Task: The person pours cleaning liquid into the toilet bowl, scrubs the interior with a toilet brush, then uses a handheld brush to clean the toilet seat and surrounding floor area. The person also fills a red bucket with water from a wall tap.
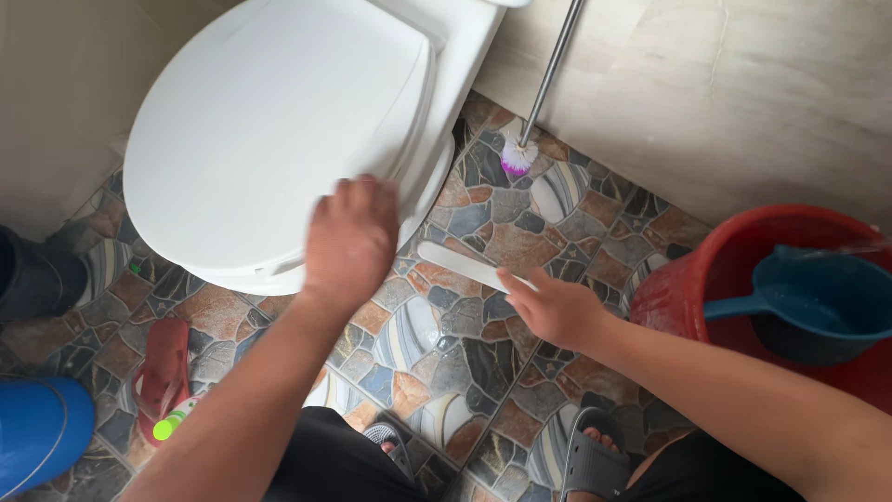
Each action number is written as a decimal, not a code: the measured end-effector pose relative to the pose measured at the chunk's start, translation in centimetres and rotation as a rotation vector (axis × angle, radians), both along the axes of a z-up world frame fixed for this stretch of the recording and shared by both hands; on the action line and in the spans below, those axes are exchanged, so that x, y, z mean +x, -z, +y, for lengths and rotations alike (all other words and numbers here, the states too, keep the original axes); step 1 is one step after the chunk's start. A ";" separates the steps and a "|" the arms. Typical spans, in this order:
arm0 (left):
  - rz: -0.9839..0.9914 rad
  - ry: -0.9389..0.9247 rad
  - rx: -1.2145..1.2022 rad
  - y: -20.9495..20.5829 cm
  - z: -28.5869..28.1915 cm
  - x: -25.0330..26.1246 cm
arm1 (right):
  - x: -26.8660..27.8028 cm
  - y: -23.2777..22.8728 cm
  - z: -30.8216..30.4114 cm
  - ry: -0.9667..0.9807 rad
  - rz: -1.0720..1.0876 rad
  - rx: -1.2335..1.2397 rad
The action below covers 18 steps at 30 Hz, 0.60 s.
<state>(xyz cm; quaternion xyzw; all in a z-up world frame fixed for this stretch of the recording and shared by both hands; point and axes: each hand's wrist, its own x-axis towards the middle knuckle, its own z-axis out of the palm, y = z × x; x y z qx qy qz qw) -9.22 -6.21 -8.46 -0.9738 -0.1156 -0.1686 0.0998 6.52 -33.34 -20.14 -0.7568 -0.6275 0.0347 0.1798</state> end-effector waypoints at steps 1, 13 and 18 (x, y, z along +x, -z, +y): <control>0.051 0.048 -0.059 0.9 -0.6 0.6 | -0.6 1.0 0.9 0.065 0.037 -0.068; 0.657 -0.204 -0.194 9.6 -3.7 2.0 | -9.8 12.2 17.0 0.529 1.080 -0.113; 0.451 -0.211 -0.155 12.5 -3.8 4.0 | -5.0 16.7 19.9 0.489 1.079 -0.015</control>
